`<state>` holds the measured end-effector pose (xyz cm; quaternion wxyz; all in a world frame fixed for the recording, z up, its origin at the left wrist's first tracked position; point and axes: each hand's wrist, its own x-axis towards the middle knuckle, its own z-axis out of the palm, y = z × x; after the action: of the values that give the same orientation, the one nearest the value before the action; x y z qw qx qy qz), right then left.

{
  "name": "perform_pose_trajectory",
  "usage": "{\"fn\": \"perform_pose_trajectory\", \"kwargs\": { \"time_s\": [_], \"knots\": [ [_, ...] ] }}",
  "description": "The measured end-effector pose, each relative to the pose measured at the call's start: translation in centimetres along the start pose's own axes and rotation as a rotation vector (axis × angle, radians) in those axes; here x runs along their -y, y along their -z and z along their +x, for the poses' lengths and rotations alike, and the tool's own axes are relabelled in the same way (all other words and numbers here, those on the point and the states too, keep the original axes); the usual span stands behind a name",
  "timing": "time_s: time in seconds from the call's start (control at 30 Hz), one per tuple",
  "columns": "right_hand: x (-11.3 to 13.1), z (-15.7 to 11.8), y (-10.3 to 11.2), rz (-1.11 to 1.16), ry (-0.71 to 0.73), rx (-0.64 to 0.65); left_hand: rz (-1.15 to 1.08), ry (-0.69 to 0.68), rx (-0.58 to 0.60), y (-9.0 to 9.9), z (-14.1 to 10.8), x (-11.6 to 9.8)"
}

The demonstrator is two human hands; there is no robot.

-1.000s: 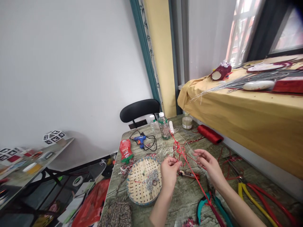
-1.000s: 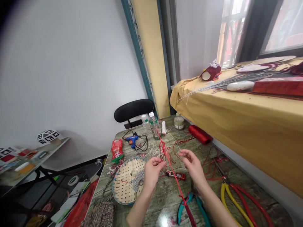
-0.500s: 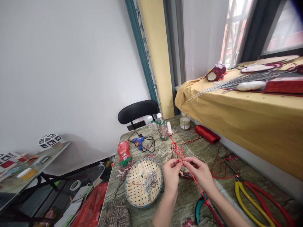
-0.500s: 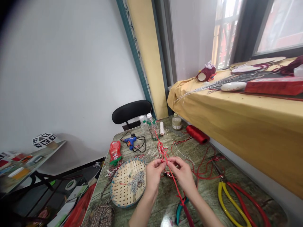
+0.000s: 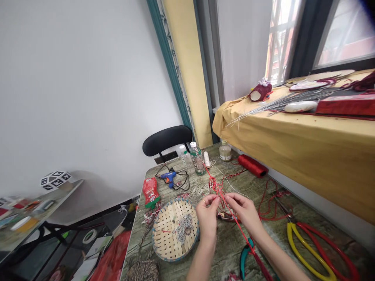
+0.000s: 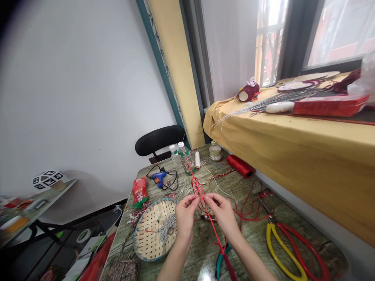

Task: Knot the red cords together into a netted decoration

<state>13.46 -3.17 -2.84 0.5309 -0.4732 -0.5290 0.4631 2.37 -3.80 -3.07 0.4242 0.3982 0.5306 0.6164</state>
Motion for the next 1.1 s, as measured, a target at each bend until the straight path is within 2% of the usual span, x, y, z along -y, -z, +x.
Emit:
{"fn": "perform_pose_trajectory", "kwargs": {
  "time_s": [0.27,0.5,0.83,1.1],
  "knots": [
    [-0.2,0.2,0.1,-0.006,0.001,0.021,-0.082,0.096,-0.039,0.0,-0.2,0.0],
    [-0.2,0.3,0.0,-0.026,0.009,0.041,-0.152,0.161,-0.006,0.1,-0.3,0.3],
    [0.7,0.1,0.1,0.024,0.043,-0.027,-0.144,0.165,0.03,-0.5,-0.1,-0.7],
    [2.1,0.6,0.0,-0.042,0.132,0.022,-0.114,0.11,0.071,-0.5,-0.1,-1.3]
  ]
}}
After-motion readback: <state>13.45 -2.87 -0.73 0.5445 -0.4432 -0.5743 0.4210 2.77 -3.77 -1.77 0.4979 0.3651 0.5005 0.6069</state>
